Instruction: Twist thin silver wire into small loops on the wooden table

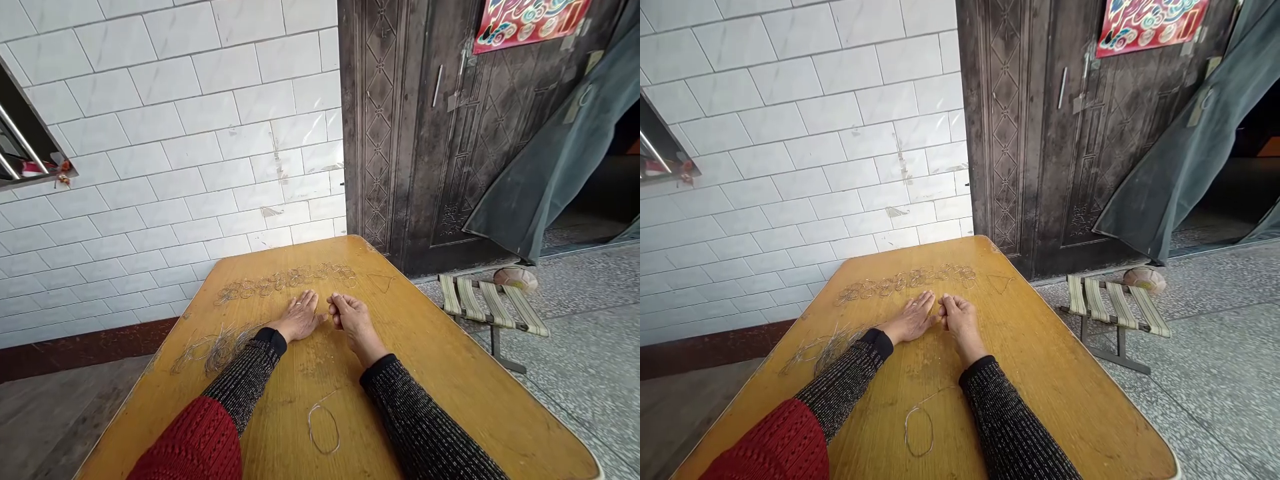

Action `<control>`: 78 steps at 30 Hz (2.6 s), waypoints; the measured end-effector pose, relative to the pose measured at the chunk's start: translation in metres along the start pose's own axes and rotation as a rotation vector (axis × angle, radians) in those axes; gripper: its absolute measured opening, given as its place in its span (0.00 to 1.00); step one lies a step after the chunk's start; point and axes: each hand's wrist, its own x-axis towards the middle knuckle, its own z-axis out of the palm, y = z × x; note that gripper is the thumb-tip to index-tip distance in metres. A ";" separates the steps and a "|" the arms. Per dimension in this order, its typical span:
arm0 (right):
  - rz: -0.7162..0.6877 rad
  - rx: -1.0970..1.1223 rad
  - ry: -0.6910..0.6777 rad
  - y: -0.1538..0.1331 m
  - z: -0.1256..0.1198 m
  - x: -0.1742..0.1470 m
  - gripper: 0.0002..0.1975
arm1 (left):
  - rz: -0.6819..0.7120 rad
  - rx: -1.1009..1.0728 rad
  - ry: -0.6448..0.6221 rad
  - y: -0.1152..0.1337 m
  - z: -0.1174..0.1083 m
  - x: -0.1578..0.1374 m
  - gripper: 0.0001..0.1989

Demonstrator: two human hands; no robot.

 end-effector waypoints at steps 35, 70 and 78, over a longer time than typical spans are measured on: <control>0.027 0.022 0.003 -0.007 0.005 -0.003 0.12 | -0.009 -0.174 0.107 -0.023 -0.018 -0.018 0.27; 0.024 -0.005 -0.039 -0.003 0.008 -0.004 0.13 | -0.022 -0.070 0.154 -0.012 -0.015 -0.005 0.20; 0.022 0.004 -0.044 -0.001 0.007 -0.002 0.12 | -0.030 -0.100 0.258 -0.019 -0.018 -0.002 0.18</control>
